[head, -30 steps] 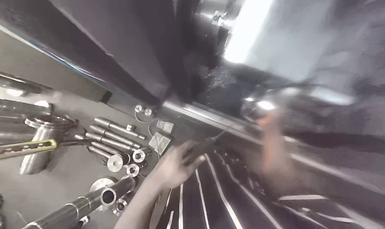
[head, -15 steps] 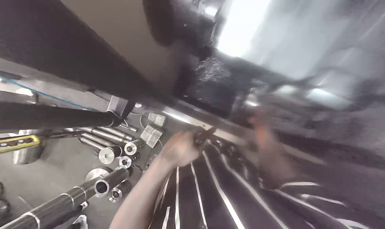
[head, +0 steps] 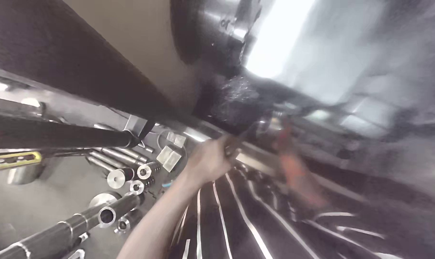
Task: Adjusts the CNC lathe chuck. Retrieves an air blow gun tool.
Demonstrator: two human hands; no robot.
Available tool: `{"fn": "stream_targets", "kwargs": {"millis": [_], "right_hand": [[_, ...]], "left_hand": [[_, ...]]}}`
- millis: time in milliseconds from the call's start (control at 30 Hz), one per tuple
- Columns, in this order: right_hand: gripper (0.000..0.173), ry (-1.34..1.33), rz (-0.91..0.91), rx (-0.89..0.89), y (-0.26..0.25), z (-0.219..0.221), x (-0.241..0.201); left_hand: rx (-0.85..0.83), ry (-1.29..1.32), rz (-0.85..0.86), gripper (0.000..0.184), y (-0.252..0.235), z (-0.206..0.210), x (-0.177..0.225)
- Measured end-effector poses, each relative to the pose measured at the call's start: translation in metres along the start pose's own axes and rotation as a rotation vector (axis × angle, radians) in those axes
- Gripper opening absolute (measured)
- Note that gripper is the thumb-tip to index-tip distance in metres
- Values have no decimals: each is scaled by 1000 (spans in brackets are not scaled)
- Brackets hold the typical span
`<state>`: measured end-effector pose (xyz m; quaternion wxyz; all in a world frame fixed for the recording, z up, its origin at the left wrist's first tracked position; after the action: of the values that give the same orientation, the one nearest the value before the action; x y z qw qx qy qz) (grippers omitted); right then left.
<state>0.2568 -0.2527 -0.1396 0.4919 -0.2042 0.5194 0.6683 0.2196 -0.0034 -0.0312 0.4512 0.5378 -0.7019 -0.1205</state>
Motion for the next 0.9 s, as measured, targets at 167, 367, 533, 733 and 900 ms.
{"fn": "stream_targets", "kwargs": {"millis": [167, 367, 533, 733, 900], "right_hand": [[44, 12, -60, -38, 11, 13, -10], [45, 7, 18, 52, 17, 9, -5], [39, -23, 38, 94, 24, 11, -5], [47, 32, 48, 16, 24, 3, 8], [53, 93, 43, 24, 17, -19, 33]], "left_hand": [[-122, -8, -75, 46, -1, 18, -13], [-206, -7, -65, 50, 45, 17, -12], [55, 80, 92, 46, 80, -6, -9], [61, 94, 9, 47, 58, -7, -10], [-112, 87, -53, 53, 56, 24, -36]]}}
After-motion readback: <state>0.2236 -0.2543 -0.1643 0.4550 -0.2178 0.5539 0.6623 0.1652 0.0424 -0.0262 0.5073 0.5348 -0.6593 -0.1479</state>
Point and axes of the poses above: each hand's wrist, its own y-axis away from the middle knuckle, its own z-axis out of the palm, x = y × z, the point moved 7 cm from there along -y, towards the middle knuckle, and after that the axes turned 13 degrees about -x, right-handed, at the moved point
